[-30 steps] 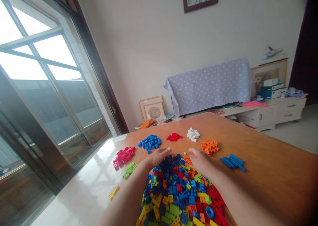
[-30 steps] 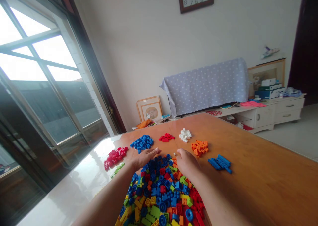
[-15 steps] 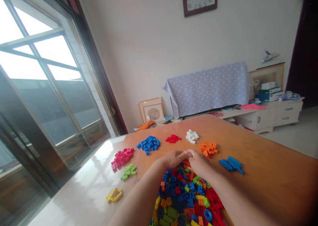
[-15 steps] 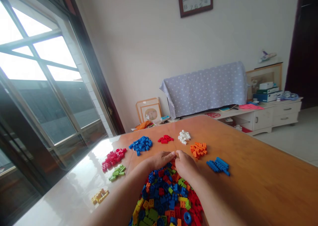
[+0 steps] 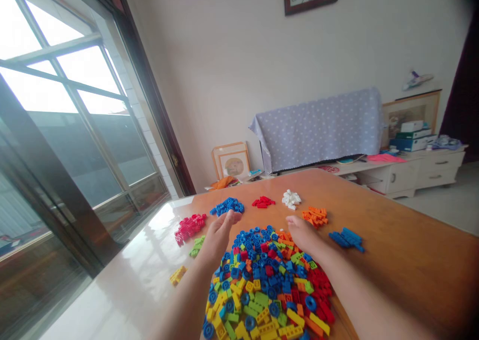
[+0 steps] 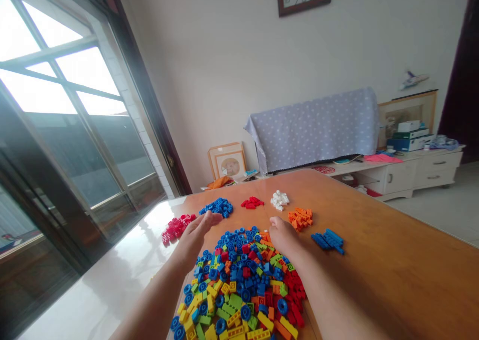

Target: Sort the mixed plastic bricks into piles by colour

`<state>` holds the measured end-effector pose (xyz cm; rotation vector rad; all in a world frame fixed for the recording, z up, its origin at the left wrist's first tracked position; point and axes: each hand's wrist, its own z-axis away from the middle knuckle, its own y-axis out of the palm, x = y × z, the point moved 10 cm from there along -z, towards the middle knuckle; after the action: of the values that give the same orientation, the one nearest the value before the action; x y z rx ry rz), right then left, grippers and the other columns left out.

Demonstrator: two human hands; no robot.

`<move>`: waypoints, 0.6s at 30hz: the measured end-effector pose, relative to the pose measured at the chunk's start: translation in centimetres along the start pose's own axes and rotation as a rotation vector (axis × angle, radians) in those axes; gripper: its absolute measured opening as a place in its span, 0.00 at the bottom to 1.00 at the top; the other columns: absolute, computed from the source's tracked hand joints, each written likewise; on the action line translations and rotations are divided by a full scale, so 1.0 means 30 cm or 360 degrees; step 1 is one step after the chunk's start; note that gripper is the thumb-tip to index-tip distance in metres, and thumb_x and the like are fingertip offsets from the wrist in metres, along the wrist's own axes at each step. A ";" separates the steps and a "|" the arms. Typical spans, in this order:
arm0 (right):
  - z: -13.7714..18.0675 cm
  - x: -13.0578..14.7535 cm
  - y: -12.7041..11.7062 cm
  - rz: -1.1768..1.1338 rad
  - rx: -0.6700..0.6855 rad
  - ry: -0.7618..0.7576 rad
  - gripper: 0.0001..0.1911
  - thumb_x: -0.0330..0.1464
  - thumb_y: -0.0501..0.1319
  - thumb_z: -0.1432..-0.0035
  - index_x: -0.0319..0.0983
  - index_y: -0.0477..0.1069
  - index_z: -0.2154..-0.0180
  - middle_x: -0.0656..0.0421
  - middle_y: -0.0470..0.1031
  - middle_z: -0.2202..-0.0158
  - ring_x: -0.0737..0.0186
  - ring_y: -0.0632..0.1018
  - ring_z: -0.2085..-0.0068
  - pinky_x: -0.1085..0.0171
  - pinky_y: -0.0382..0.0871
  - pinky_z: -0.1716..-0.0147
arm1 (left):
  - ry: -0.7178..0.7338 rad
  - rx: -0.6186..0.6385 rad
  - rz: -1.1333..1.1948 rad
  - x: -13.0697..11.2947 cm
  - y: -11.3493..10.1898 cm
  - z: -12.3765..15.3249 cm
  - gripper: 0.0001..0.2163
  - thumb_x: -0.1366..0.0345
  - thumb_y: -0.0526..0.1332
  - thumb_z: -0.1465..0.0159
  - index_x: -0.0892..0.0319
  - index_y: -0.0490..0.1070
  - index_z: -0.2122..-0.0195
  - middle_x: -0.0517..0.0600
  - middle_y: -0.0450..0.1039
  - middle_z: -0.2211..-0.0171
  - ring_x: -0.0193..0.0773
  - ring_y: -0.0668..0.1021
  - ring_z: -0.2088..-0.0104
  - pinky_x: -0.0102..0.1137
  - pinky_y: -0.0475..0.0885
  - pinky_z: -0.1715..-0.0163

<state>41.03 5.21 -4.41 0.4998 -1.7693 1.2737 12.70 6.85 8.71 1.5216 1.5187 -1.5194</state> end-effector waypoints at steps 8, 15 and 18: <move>0.012 0.006 -0.008 -0.0200 0.0001 -0.0007 0.24 0.36 0.56 0.41 0.37 0.73 0.45 0.49 0.75 0.42 0.50 0.73 0.40 0.56 0.64 0.39 | -0.0131 -0.0515 0.0267 0.109 -0.206 0.150 0.29 0.38 0.57 0.38 0.60 0.77 0.53 0.59 0.79 0.52 0.50 0.79 0.52 0.42 0.71 0.51; 0.030 0.015 0.033 -0.0550 0.0131 0.0081 0.22 0.35 0.55 0.42 0.36 0.72 0.47 0.49 0.79 0.48 0.56 0.80 0.49 0.59 0.72 0.47 | -0.0162 -0.0520 0.0143 0.186 -0.225 0.179 0.26 0.41 0.60 0.38 0.61 0.76 0.53 0.58 0.79 0.55 0.49 0.79 0.53 0.42 0.72 0.51; 0.066 0.045 0.049 -0.0680 0.0210 0.0097 0.20 0.34 0.56 0.42 0.36 0.73 0.49 0.48 0.79 0.49 0.57 0.82 0.51 0.60 0.75 0.50 | -0.0147 -0.0513 0.0067 0.164 -0.224 0.184 0.25 0.43 0.60 0.38 0.60 0.76 0.54 0.57 0.80 0.56 0.49 0.79 0.53 0.41 0.72 0.52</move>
<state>38.39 4.24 -4.29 0.8541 -1.4338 1.0902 3.49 5.22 5.19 1.2723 1.5781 -1.2324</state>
